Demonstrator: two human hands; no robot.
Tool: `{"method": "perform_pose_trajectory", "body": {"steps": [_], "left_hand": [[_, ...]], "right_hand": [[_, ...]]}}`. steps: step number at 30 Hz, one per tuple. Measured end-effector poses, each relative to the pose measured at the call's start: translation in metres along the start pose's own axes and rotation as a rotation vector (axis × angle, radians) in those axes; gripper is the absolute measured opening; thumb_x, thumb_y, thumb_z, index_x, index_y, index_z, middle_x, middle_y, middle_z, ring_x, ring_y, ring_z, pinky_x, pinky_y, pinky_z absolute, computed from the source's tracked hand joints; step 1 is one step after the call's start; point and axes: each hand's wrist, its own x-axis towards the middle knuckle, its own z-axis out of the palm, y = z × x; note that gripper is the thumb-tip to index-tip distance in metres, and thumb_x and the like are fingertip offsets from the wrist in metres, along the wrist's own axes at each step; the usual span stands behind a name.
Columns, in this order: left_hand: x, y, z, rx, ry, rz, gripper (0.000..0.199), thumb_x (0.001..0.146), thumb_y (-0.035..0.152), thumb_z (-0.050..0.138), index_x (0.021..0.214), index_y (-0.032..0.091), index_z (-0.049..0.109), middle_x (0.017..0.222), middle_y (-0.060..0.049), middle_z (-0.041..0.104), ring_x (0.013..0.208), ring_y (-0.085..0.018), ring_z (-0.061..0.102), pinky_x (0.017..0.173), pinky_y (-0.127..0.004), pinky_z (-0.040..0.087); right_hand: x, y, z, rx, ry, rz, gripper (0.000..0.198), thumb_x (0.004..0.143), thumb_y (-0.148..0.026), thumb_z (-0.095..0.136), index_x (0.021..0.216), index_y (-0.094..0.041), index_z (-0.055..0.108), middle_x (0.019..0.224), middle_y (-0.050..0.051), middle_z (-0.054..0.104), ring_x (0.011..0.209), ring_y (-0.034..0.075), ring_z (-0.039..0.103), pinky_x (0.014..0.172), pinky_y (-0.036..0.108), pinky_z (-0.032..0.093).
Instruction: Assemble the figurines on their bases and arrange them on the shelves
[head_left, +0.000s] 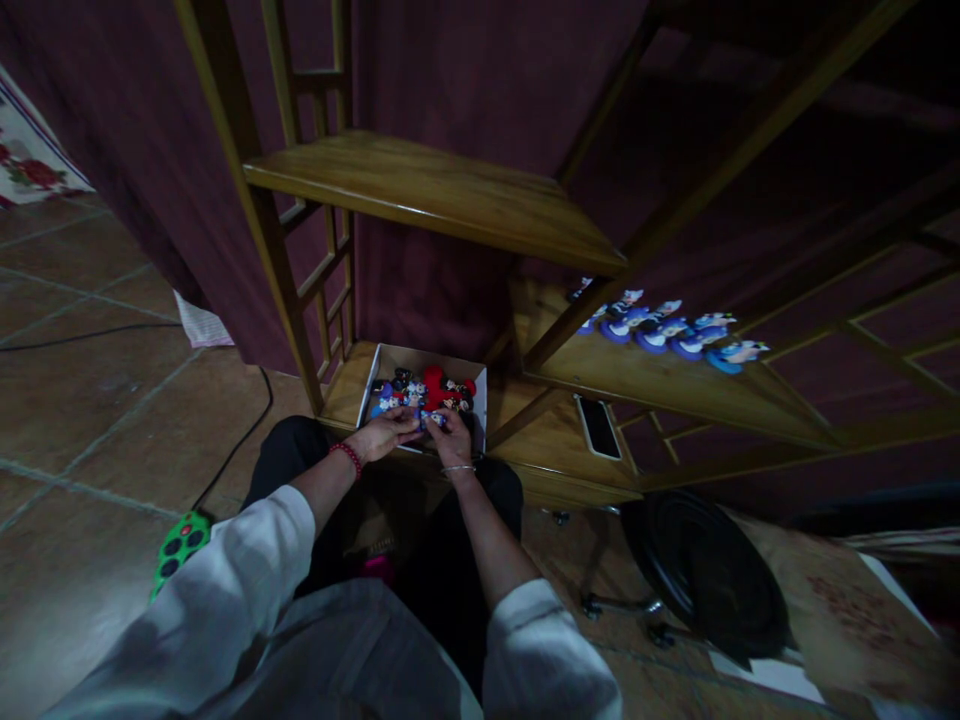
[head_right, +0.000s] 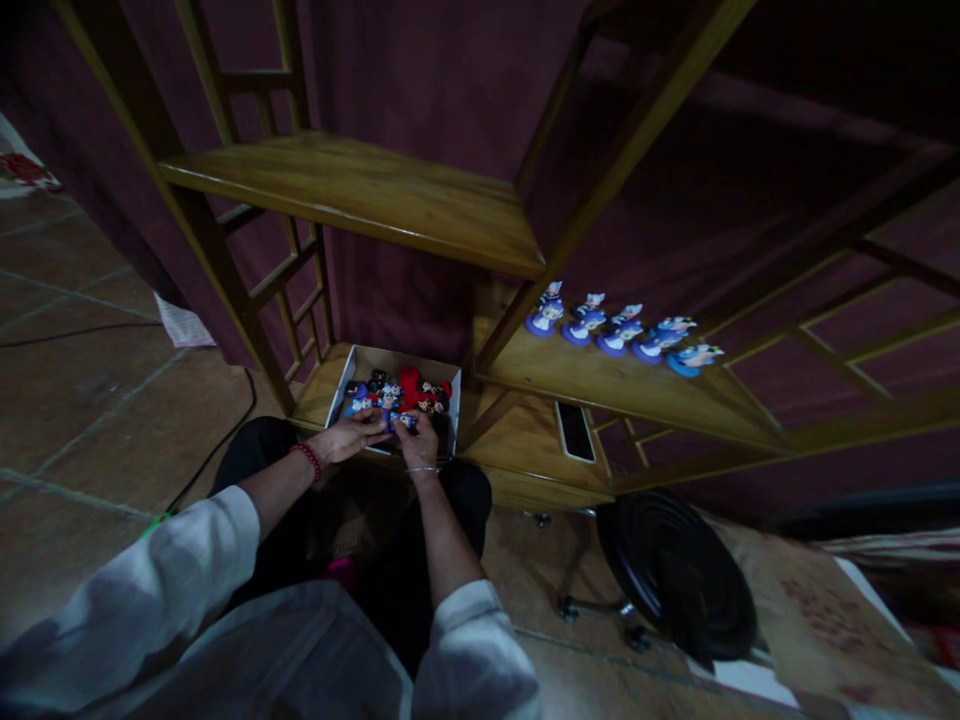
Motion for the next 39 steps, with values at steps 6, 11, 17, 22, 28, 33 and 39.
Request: {"method": "perform_pose_trajectory", "body": {"steps": [6, 11, 17, 22, 28, 33, 39], "left_hand": [[-0.002, 0.001, 0.002, 0.005, 0.0, -0.01, 0.022, 0.067, -0.004, 0.064, 0.082, 0.012, 0.062, 0.079, -0.002, 0.062, 0.076, -0.012, 0.062, 0.086, -0.035, 0.049], [-0.001, 0.0, 0.002, 0.014, 0.006, -0.011, 0.02, 0.067, -0.003, 0.065, 0.081, 0.011, 0.062, 0.08, -0.003, 0.062, 0.075, -0.012, 0.061, 0.086, -0.034, 0.049], [0.0, 0.002, 0.004, 0.019, 0.017, -0.004, 0.012, 0.067, 0.002, 0.067, 0.075, 0.011, 0.063, 0.078, -0.003, 0.063, 0.076, -0.012, 0.061, 0.085, -0.036, 0.049], [-0.003, 0.007, 0.012, 0.008, 0.009, 0.004, 0.005, 0.068, 0.008, 0.068, 0.071, 0.01, 0.064, 0.075, -0.003, 0.064, 0.077, -0.012, 0.06, 0.086, -0.037, 0.049], [-0.007, 0.009, 0.022, -0.018, 0.018, 0.011, 0.004, 0.069, 0.012, 0.068, 0.068, 0.01, 0.064, 0.071, -0.003, 0.064, 0.074, -0.012, 0.06, 0.084, -0.037, 0.05], [-0.012, 0.011, 0.026, -0.039, 0.019, 0.002, 0.006, 0.07, 0.014, 0.068, 0.069, 0.009, 0.065, 0.075, -0.005, 0.066, 0.074, -0.012, 0.061, 0.08, -0.033, 0.052], [-0.023, 0.016, 0.034, -0.11, 0.026, -0.002, 0.006, 0.074, 0.015, 0.065, 0.077, 0.009, 0.066, 0.081, -0.006, 0.067, 0.077, -0.012, 0.062, 0.077, -0.029, 0.054]], "right_hand": [[0.002, 0.008, 0.001, 0.062, -0.029, 0.011, 0.034, 0.062, -0.042, 0.066, 0.085, -0.019, 0.058, 0.074, 0.0, 0.062, 0.07, 0.015, 0.058, 0.071, 0.028, 0.048], [0.002, 0.011, 0.001, 0.056, -0.027, 0.015, 0.033, 0.062, -0.039, 0.066, 0.088, -0.019, 0.058, 0.076, 0.001, 0.063, 0.072, 0.016, 0.058, 0.073, 0.029, 0.048], [0.004, 0.005, -0.004, 0.043, -0.057, -0.005, 0.033, 0.063, -0.04, 0.065, 0.089, -0.02, 0.059, 0.078, 0.0, 0.064, 0.075, 0.016, 0.059, 0.072, 0.028, 0.048], [0.01, -0.008, -0.01, 0.023, -0.083, -0.053, 0.031, 0.063, -0.039, 0.065, 0.088, -0.021, 0.06, 0.082, -0.001, 0.064, 0.077, 0.016, 0.059, 0.075, 0.028, 0.047], [0.013, -0.019, -0.017, 0.02, -0.129, -0.117, 0.029, 0.064, -0.038, 0.064, 0.087, -0.021, 0.06, 0.08, -0.002, 0.064, 0.075, 0.015, 0.059, 0.075, 0.027, 0.046], [0.013, -0.027, -0.021, -0.036, -0.15, -0.156, 0.028, 0.065, -0.037, 0.065, 0.089, -0.023, 0.061, 0.081, -0.003, 0.064, 0.075, 0.015, 0.058, 0.075, 0.027, 0.046], [0.013, -0.044, -0.025, -0.024, -0.177, -0.19, 0.028, 0.064, -0.035, 0.066, 0.089, -0.025, 0.062, 0.082, -0.003, 0.065, 0.073, 0.015, 0.059, 0.073, 0.027, 0.047]]}}
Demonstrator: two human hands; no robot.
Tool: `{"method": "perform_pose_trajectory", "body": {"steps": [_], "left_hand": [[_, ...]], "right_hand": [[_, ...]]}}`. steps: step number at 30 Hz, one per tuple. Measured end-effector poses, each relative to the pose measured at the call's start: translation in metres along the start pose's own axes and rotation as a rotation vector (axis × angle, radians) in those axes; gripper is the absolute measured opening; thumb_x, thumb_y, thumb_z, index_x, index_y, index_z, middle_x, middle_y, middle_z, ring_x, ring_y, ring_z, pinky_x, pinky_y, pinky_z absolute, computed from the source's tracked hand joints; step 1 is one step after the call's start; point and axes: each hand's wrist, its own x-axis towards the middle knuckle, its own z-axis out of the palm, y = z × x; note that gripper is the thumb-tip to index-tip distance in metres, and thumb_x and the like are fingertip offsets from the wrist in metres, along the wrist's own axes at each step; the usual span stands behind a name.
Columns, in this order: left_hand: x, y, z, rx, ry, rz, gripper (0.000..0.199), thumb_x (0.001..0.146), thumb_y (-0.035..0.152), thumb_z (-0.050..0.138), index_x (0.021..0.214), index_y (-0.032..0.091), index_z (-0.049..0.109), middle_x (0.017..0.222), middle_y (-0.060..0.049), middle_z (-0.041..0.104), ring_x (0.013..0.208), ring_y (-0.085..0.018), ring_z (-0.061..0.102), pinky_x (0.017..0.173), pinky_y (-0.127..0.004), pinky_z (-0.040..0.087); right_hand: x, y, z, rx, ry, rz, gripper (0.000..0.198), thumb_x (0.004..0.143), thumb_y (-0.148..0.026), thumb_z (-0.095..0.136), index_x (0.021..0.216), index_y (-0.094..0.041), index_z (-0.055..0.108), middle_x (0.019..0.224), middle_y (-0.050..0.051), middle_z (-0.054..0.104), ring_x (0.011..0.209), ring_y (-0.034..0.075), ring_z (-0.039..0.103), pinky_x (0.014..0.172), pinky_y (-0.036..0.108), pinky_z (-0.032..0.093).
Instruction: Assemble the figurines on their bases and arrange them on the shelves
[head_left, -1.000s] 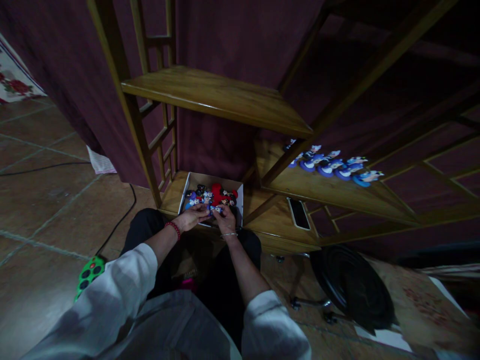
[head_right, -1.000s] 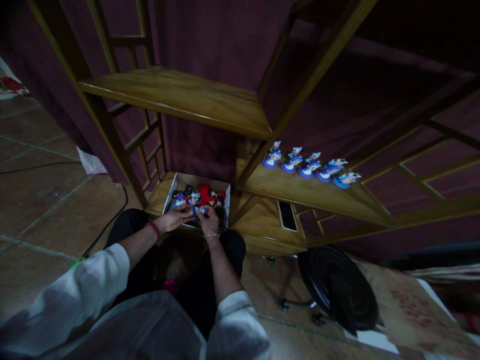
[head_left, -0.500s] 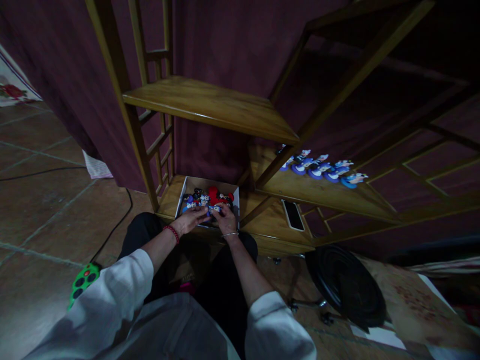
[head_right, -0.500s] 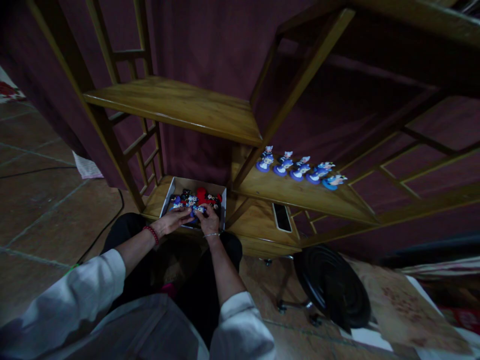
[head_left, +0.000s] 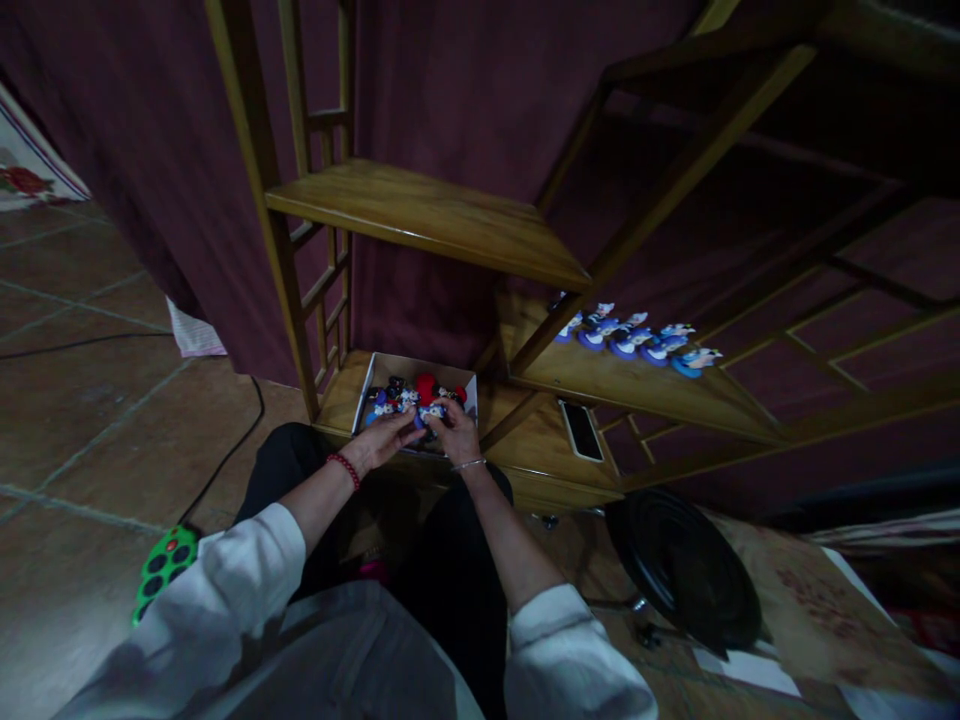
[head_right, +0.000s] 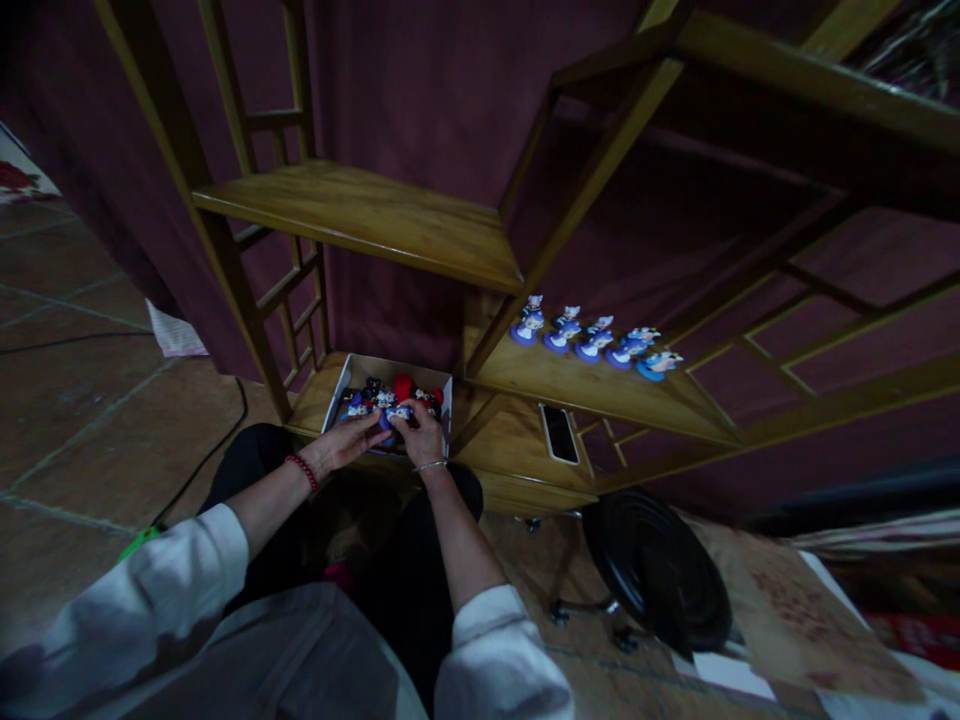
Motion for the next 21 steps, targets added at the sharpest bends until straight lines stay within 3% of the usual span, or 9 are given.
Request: {"method": "perform_pose_trajectory", "body": {"steps": [21], "left_hand": [[-0.027, 0.008, 0.014, -0.233, -0.057, -0.083, 0.018, 0.084, 0.022, 0.052, 0.084, 0.006, 0.062, 0.077, -0.009, 0.066, 0.068, -0.013, 0.066, 0.058, -0.016, 0.056]], "right_hand": [[-0.001, -0.067, -0.01, -0.18, -0.206, -0.126, 0.03, 0.071, -0.035, 0.061, 0.098, -0.021, 0.06, 0.087, 0.0, 0.064, 0.073, 0.014, 0.06, 0.07, 0.026, 0.048]]}}
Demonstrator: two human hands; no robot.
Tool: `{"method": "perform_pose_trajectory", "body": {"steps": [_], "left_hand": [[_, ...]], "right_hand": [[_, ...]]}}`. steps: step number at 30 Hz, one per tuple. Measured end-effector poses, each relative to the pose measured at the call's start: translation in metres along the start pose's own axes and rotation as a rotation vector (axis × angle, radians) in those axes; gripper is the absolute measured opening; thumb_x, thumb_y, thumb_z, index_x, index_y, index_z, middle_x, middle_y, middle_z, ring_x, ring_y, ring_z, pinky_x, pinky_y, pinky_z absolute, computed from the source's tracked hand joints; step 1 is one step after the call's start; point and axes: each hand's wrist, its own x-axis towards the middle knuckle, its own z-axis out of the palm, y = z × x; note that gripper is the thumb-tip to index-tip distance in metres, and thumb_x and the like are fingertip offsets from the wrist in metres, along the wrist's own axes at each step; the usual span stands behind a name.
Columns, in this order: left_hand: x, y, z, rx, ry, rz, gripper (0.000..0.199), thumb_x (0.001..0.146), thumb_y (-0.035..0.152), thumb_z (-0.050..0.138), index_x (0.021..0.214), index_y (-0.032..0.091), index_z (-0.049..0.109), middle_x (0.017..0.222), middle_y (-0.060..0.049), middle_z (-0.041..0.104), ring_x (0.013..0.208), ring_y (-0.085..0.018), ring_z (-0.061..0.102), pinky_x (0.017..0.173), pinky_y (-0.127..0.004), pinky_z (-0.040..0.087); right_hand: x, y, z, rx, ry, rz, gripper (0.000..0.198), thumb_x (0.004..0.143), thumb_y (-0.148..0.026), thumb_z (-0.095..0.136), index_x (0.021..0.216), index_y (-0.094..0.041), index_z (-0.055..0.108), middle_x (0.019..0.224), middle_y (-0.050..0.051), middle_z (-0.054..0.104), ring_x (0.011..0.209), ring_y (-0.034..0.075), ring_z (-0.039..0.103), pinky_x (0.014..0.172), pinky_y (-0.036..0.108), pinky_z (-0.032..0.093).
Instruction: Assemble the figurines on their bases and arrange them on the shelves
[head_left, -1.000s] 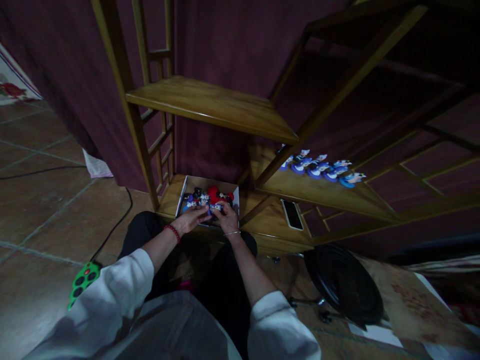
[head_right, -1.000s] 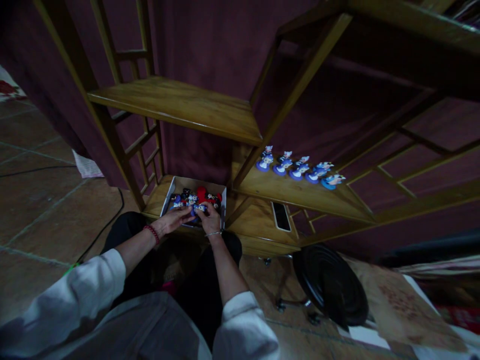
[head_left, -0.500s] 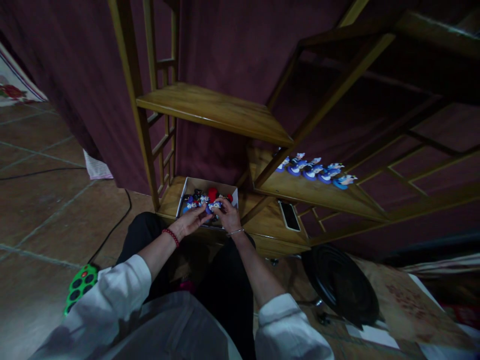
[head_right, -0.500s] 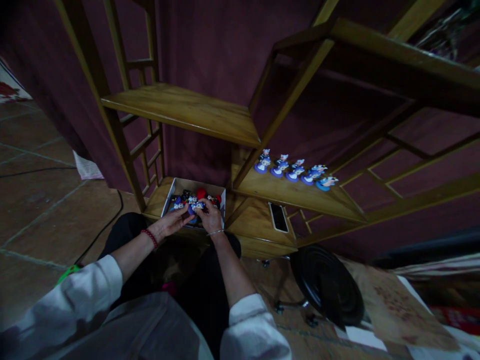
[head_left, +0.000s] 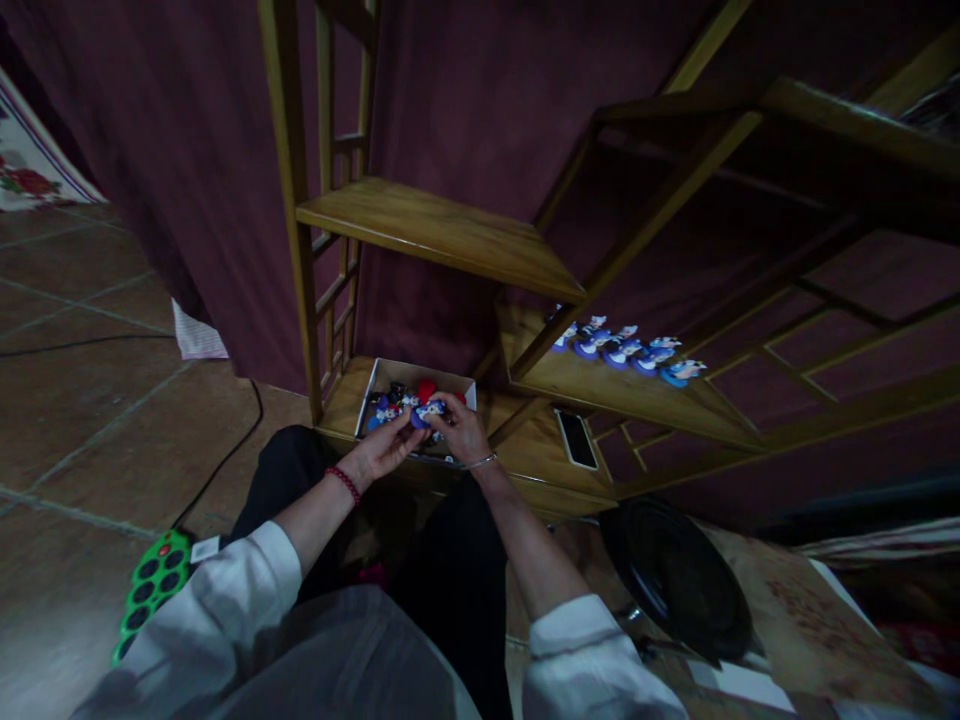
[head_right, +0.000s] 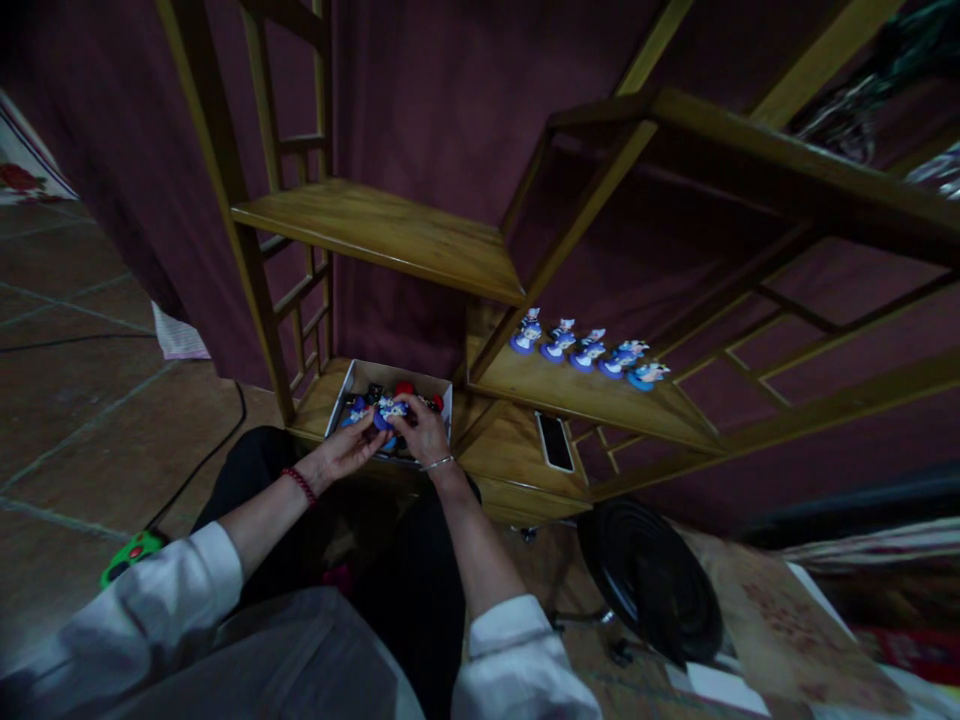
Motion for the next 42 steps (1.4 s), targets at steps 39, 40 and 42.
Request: {"method": "perform_pose_trajectory", "body": {"steps": [39, 40, 42], "left_hand": [[-0.03, 0.014, 0.031, 0.279, -0.159, 0.066, 0.02, 0.086, 0.014, 0.045, 0.088, 0.004, 0.062, 0.087, -0.014, 0.067, 0.081, -0.018, 0.065, 0.08, -0.033, 0.054], [-0.03, 0.015, 0.033, 0.289, -0.164, 0.07, 0.02, 0.086, 0.014, 0.045, 0.089, 0.004, 0.062, 0.087, -0.014, 0.067, 0.081, -0.018, 0.065, 0.081, -0.033, 0.053], [-0.032, 0.016, 0.036, 0.301, -0.172, 0.083, 0.02, 0.086, 0.013, 0.045, 0.088, 0.004, 0.062, 0.087, -0.014, 0.068, 0.08, -0.018, 0.066, 0.081, -0.033, 0.053]], "right_hand": [[-0.005, -0.054, -0.026, -0.288, -0.109, -0.174, 0.031, 0.079, -0.022, 0.053, 0.109, -0.023, 0.055, 0.098, 0.002, 0.064, 0.081, 0.014, 0.059, 0.075, 0.027, 0.047], [-0.005, -0.054, -0.026, -0.266, -0.1, -0.162, 0.033, 0.078, -0.022, 0.053, 0.112, -0.023, 0.053, 0.1, 0.002, 0.063, 0.083, 0.014, 0.059, 0.076, 0.027, 0.047], [-0.004, -0.054, -0.026, -0.225, -0.081, -0.131, 0.038, 0.077, -0.021, 0.054, 0.115, -0.022, 0.05, 0.105, 0.003, 0.062, 0.086, 0.015, 0.059, 0.078, 0.028, 0.047]]}}
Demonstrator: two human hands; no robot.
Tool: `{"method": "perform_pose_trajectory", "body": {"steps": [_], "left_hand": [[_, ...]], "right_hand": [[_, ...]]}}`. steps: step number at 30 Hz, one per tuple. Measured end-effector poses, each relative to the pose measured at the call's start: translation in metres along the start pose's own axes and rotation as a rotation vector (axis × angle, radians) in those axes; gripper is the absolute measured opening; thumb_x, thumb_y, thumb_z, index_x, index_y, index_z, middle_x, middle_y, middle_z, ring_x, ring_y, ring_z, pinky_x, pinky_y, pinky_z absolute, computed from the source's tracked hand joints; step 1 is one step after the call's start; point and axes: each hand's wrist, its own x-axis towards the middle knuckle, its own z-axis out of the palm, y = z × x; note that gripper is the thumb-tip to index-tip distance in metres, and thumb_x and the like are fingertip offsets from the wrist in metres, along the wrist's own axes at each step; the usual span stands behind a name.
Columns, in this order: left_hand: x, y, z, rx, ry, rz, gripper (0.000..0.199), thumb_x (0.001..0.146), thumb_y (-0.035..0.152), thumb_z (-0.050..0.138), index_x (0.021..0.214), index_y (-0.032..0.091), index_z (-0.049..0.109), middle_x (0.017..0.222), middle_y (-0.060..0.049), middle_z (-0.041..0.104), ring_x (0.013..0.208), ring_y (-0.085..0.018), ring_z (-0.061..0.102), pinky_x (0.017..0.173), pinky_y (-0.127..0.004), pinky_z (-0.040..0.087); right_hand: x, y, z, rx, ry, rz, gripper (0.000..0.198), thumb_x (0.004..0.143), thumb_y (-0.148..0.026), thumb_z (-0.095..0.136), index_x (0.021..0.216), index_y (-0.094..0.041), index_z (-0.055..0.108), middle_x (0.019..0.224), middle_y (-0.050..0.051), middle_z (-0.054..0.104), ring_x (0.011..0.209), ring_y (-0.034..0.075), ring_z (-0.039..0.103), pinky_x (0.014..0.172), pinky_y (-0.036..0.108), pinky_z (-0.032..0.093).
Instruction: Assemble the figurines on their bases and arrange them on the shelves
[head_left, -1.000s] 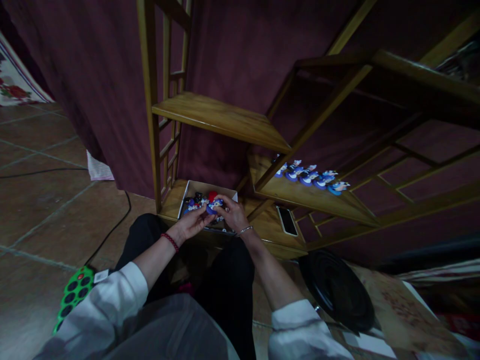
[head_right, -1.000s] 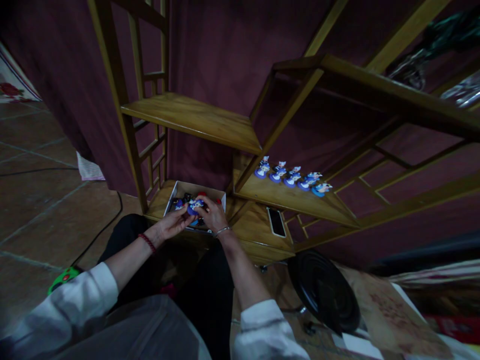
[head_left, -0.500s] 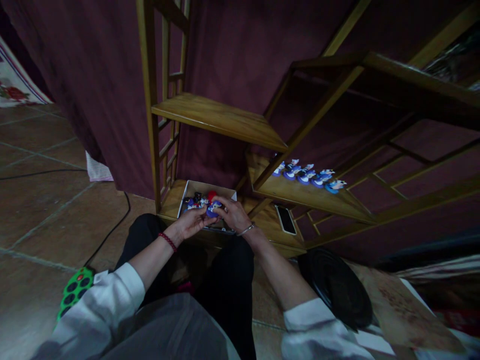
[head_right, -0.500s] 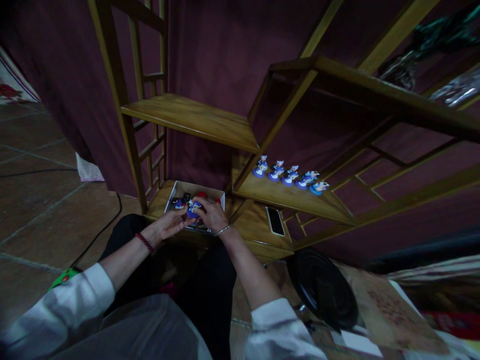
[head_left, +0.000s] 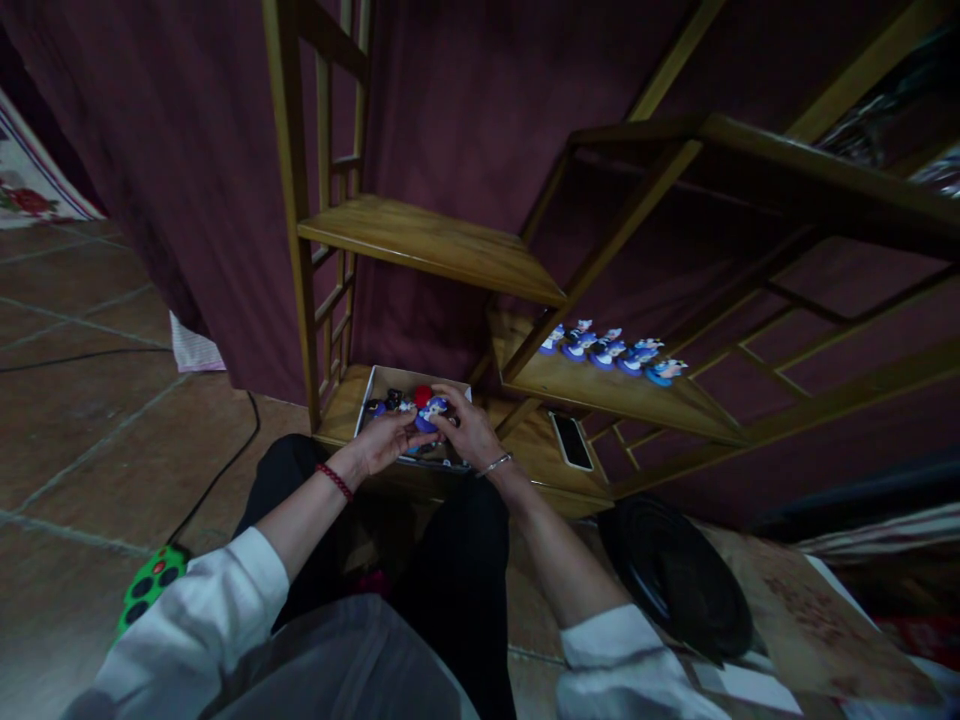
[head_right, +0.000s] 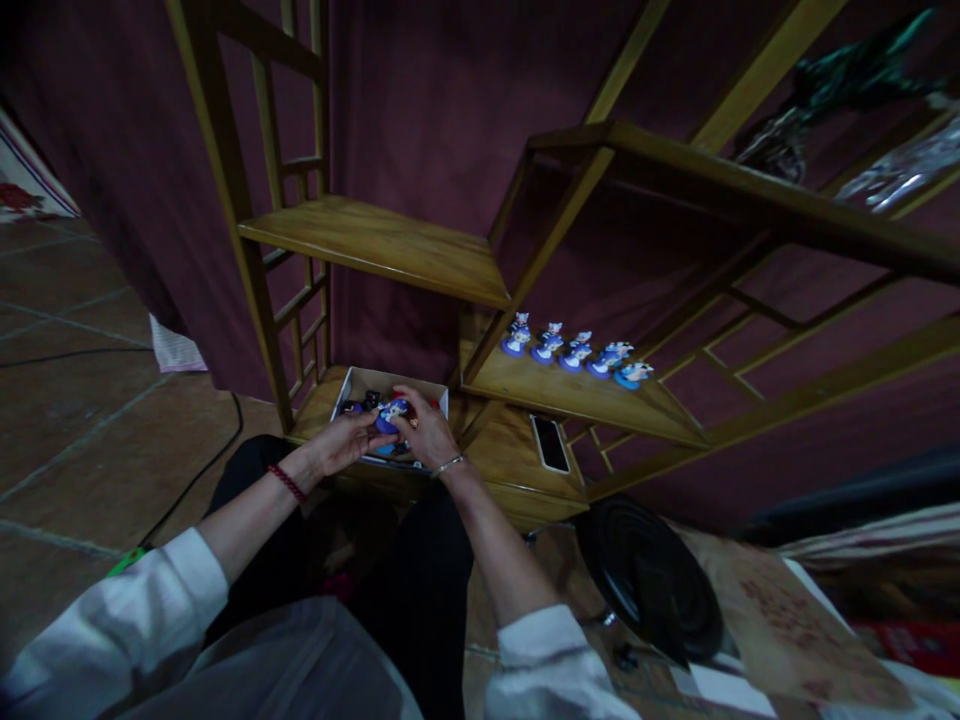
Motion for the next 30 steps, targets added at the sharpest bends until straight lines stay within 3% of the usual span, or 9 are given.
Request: {"method": "perform_pose_trajectory", "body": {"steps": [6, 20, 30], "left_hand": [[-0.002, 0.001, 0.005, -0.014, -0.008, 0.033, 0.016, 0.084, 0.01, 0.048, 0.085, 0.005, 0.063, 0.089, -0.014, 0.067, 0.081, -0.019, 0.066, 0.086, -0.04, 0.051], [-0.002, 0.003, 0.018, 0.032, -0.1, 0.016, 0.017, 0.082, 0.006, 0.048, 0.088, 0.005, 0.064, 0.093, -0.013, 0.068, 0.088, -0.02, 0.065, 0.093, -0.038, 0.046], [-0.005, 0.003, 0.049, 0.077, -0.187, 0.007, 0.013, 0.079, 0.006, 0.055, 0.088, 0.003, 0.064, 0.093, -0.015, 0.067, 0.088, -0.023, 0.065, 0.092, -0.04, 0.045]], "right_hand": [[0.0, 0.005, -0.003, 0.102, -0.015, 0.053, 0.031, 0.075, -0.022, 0.056, 0.106, -0.02, 0.053, 0.091, 0.002, 0.063, 0.076, 0.013, 0.06, 0.073, 0.028, 0.049], [-0.005, -0.001, -0.021, 0.026, 0.06, 0.012, 0.035, 0.076, -0.023, 0.059, 0.112, -0.023, 0.056, 0.099, 0.003, 0.066, 0.08, 0.014, 0.062, 0.077, 0.028, 0.049], [-0.018, -0.013, -0.049, -0.013, 0.123, -0.015, 0.032, 0.077, -0.023, 0.058, 0.11, -0.023, 0.059, 0.099, 0.003, 0.066, 0.083, 0.015, 0.063, 0.077, 0.029, 0.05]]}}
